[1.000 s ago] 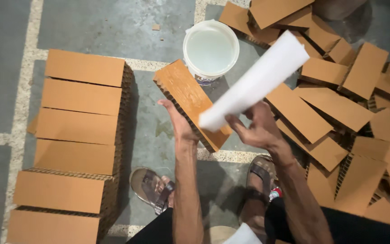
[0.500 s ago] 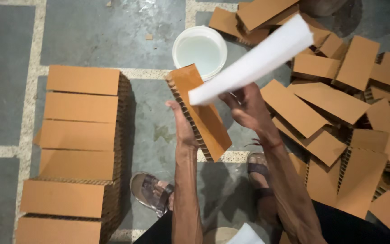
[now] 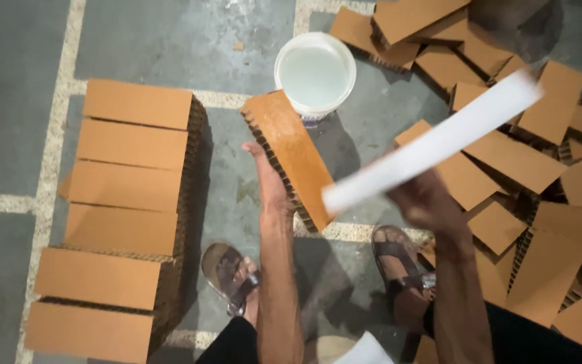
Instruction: The person assembles small cardboard boxes by applying a liquid adhesive from a white bucket onto the flaps of the cardboard pieces using a white foam roller. The person then folds the flaps to secure the box structure and stacks the finished units on the floor.
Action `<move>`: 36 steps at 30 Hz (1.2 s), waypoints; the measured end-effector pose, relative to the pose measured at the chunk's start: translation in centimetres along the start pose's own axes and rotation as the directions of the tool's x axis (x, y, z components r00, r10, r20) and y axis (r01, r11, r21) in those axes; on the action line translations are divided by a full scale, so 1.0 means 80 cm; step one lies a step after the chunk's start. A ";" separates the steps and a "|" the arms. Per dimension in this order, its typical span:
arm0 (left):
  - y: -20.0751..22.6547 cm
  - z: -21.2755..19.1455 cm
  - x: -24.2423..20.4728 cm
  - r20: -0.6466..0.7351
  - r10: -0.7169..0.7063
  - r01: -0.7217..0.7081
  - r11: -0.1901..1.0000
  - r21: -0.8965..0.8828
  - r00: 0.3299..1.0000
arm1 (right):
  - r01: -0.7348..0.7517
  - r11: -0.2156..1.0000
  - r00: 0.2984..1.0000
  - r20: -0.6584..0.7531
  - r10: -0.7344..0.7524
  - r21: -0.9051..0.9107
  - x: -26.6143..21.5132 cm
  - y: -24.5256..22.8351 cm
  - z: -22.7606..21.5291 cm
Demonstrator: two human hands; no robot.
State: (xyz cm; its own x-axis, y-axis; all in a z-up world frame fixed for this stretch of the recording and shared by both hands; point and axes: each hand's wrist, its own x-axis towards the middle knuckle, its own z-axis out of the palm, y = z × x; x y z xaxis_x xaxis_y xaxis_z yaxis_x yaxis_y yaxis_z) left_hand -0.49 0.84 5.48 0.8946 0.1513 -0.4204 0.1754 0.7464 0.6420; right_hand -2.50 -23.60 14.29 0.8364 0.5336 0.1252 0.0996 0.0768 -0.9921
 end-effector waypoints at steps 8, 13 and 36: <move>-0.006 0.006 -0.009 0.066 -0.070 0.070 0.998 -0.001 0.995 | -0.074 0.988 0.971 -0.234 0.040 -0.137 0.099 0.035 0.033; 0.016 -0.003 -0.004 -0.133 -0.086 0.102 0.988 0.114 0.987 | -0.107 0.951 0.994 -0.066 0.092 -0.289 0.040 0.019 0.043; 0.018 -0.025 0.015 -0.020 0.137 -0.138 0.986 -0.093 0.990 | -0.167 0.829 0.976 -0.209 0.062 -0.533 0.031 -0.021 0.054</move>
State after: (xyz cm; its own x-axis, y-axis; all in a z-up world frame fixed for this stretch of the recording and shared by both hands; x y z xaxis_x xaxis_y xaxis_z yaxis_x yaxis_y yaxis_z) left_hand 0.04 3.40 4.62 0.9019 0.2646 -0.3413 0.0114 0.7754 0.6314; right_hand -2.94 -18.74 16.29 0.9350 0.3497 0.0583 0.2304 -0.4744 -0.8496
